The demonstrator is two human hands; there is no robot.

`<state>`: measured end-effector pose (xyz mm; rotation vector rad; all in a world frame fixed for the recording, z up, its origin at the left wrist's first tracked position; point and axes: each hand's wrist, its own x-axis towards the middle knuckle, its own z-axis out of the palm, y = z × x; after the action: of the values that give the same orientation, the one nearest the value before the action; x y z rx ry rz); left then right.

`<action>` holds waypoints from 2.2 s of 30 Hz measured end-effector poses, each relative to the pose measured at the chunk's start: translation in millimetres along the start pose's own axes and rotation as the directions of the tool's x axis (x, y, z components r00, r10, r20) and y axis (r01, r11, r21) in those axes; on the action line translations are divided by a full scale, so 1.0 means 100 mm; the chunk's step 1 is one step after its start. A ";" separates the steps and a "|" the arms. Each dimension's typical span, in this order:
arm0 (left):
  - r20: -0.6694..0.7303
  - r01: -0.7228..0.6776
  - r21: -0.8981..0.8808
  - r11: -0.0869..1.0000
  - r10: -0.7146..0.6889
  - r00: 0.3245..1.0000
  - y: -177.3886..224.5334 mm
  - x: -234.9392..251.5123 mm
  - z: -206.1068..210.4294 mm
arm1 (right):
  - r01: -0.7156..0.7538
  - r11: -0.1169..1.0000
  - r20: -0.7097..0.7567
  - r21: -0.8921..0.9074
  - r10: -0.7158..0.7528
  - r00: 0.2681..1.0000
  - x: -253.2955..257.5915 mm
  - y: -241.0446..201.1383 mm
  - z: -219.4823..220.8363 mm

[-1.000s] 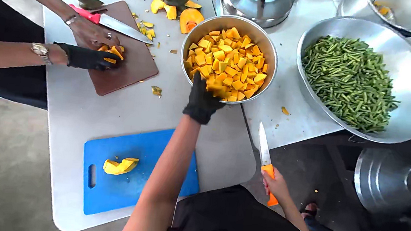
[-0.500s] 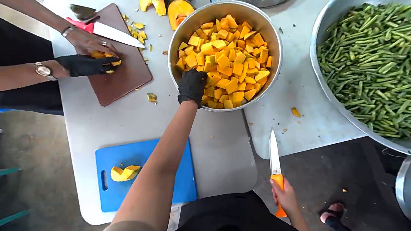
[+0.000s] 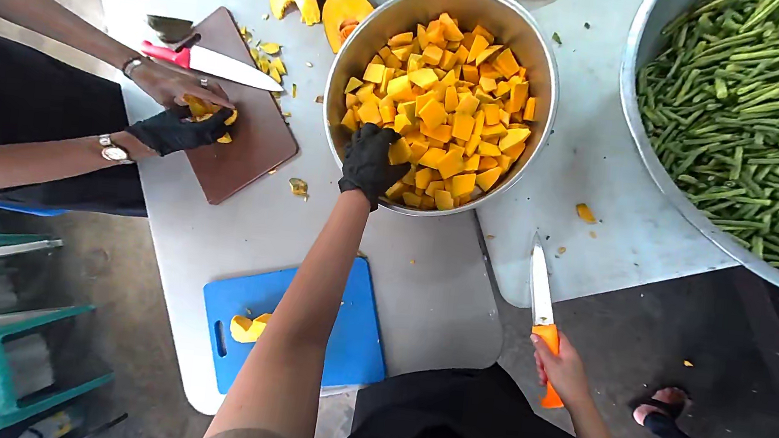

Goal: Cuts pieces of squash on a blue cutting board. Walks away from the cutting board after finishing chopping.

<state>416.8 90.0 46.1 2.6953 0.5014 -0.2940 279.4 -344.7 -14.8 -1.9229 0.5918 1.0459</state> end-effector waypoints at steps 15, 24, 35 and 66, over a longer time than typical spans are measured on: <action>0.141 -0.009 0.192 0.981 -0.019 0.990 0.07 0.12 0.13 | -0.025 1.000 -0.025 -0.001 0.025 0.999 0.03 0.01 -0.05; 0.122 0.058 -0.002 0.998 -0.058 0.991 0.00 0.01 0.13 | -0.014 1.000 -0.035 -0.024 0.013 0.999 0.03 -0.02 -0.04; -0.038 0.568 -0.254 0.783 -0.595 0.803 -0.82 -0.89 -0.07 | 0.048 0.997 -0.095 -0.063 -0.054 0.994 -0.04 0.03 -0.04; -0.300 0.083 -0.518 0.852 -0.271 0.915 -0.17 -0.32 -0.43 | 0.140 0.990 -0.216 -0.011 -0.139 0.967 -0.24 0.34 -0.22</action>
<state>386.6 112.6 88.2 2.1924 0.8171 0.2691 252.0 -381.3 -3.2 -2.0580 0.5682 0.7520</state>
